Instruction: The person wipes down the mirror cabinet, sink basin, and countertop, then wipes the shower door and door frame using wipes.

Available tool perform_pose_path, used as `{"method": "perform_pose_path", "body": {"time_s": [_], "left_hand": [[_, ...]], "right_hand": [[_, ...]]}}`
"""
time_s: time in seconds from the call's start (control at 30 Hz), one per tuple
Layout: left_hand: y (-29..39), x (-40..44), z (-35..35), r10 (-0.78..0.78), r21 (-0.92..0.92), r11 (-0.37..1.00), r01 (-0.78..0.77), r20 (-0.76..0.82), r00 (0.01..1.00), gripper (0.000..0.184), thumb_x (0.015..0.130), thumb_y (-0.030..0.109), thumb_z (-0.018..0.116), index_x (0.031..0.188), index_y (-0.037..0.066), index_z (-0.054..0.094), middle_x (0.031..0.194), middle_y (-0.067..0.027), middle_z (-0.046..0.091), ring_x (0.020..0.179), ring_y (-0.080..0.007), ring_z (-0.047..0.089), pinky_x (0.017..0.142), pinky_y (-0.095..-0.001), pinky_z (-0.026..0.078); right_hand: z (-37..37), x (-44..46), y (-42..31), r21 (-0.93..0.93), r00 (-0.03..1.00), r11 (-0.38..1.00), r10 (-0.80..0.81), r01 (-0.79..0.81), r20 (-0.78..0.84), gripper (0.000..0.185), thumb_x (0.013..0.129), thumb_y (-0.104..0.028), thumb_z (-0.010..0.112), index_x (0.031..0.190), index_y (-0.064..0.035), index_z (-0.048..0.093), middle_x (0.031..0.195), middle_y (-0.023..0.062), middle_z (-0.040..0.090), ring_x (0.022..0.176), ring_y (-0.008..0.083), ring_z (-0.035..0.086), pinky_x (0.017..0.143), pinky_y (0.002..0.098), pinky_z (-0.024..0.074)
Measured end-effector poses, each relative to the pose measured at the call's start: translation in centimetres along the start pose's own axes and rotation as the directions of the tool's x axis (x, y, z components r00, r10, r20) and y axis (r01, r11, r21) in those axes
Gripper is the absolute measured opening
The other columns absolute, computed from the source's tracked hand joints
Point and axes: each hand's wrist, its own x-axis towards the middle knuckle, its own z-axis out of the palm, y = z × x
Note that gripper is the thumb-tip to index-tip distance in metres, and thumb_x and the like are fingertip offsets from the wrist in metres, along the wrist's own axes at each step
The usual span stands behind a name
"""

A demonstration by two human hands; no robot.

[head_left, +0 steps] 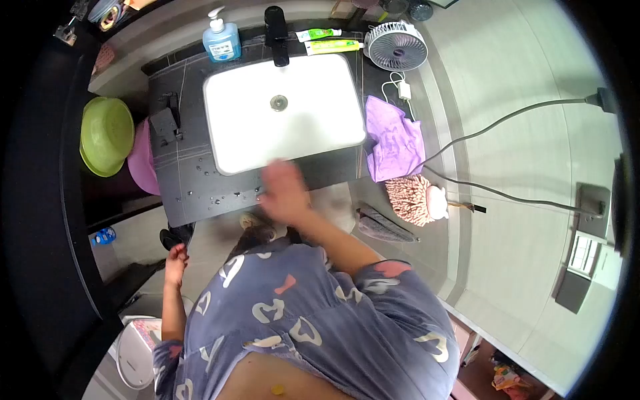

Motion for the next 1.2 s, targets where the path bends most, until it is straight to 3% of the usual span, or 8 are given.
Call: {"method": "perform_pose_path", "body": {"time_s": [0.1,0.3,0.53,0.67,0.77,0.9,1.03,1.2], "left_hand": [[5.6,4.1,8.4,0.283,-0.042,0.959,-0.28,0.112,0.952,0.029,0.092,0.008,0.056,0.12,0.005,0.058,0.102,0.0031,0.06,0.093,-0.0088,0.055,0.083,-0.0241,0.044],[10.3,0.1,10.0,0.425,0.02,0.905,-0.426,-0.113,0.898,0.024,0.092,0.005,0.057,0.115,0.001,0.059,0.096,-0.0015,0.063,0.088,-0.01,0.058,0.081,-0.0241,0.046],[20.1,1.2,10.5,0.546,0.378,0.836,-0.397,-0.496,0.675,0.021,0.088,0.011,0.062,0.108,0.004,0.06,0.079,-0.0126,0.065,0.074,-0.0249,0.065,0.072,-0.0359,0.052],[30.5,7.0,10.1,0.846,0.52,0.533,-0.667,-0.315,0.43,0.06,0.081,0.013,0.069,0.136,0.004,0.045,0.129,-0.0236,0.052,0.121,-0.0392,0.051,0.104,-0.0425,0.041],[35.9,11.8,10.7,0.877,0.534,0.478,-0.698,-0.335,0.344,0.08,0.077,0.017,0.073,0.145,0.005,0.033,0.136,-0.0274,0.047,0.127,-0.0426,0.046,0.106,-0.0427,0.039],[36.8,15.1,11.8,0.653,0.22,0.751,-0.623,-0.393,0.648,0.069,0.076,0.027,0.078,0.132,0.004,0.046,0.114,-0.0273,0.063,0.108,-0.0412,0.062,0.094,-0.0423,0.047],[35.5,10.7,11.5,0.648,-0.065,0.666,-0.743,-0.442,0.62,0.045,0.084,0.014,0.075,0.121,0.003,0.052,0.102,-0.0117,0.064,0.094,-0.0194,0.06,0.087,-0.0311,0.048],[28.0,5.1,9.6,0.58,-0.115,0.701,-0.704,-0.483,0.656,0.04,0.087,0.012,0.072,0.12,0.002,0.052,0.104,-0.0082,0.061,0.095,-0.0151,0.058,0.088,-0.0279,0.046]], "right_hand": [[-2.7,1.7,3.8,-0.229,0.969,0.943,-0.246,0.241,0.005,0.064,0.084,-0.036,0.068,0.134,-0.0019,0.049,0.145,0.018,0.042,0.139,0.0354,0.035,0.115,0.0491,0.0257],[-13.4,-4.1,10.9,-0.519,0.997,0.852,-0.039,0.068,0.065,0.059,0.086,-0.033,0.066,0.135,-0.0034,0.05,0.142,0.0183,0.045,0.136,0.0359,0.037,0.112,0.0539,0.0272],[-1.9,1.6,4.6,-0.092,0.781,0.822,-0.492,0.562,0.385,0.061,0.089,-0.043,0.061,0.136,-0.0056,0.051,0.147,0.0122,0.044,0.139,0.0315,0.036,0.116,0.0513,0.0234],[2.3,9.5,3.4,-0.135,0.744,0.771,-0.53,0.623,0.407,0.061,0.093,-0.044,0.055,0.143,-0.0109,0.046,0.15,0.0075,0.042,0.142,0.025,0.033,0.117,0.0514,0.0219],[1.3,15.3,4.2,-0.349,0.882,0.82,-0.358,0.454,0.306,0.056,0.094,-0.04,0.055,0.143,-0.013,0.046,0.15,0.007,0.041,0.142,0.0223,0.032,0.116,0.0539,0.0219],[0.9,19.7,5.2,-0.393,0.948,0.864,-0.263,0.314,0.179,0.053,0.096,-0.036,0.054,0.143,-0.014,0.045,0.152,0.0087,0.039,0.142,0.0237,0.032,0.116,0.0527,0.0222],[0.7,25.2,7.0,-0.467,0.963,0.843,-0.251,0.266,0.095,0.055,0.095,-0.037,0.055,0.144,-0.0138,0.044,0.152,0.0099,0.037,0.142,0.0257,0.033,0.117,0.0509,0.0222],[-0.5,34.7,10.5,-0.499,0.981,0.846,-0.19,0.188,0.048,0.069,0.094,-0.047,0.054,0.146,-0.0063,0.037,0.153,0.0186,0.034,0.144,0.0327,0.028,0.118,0.0487,0.0199]]}}
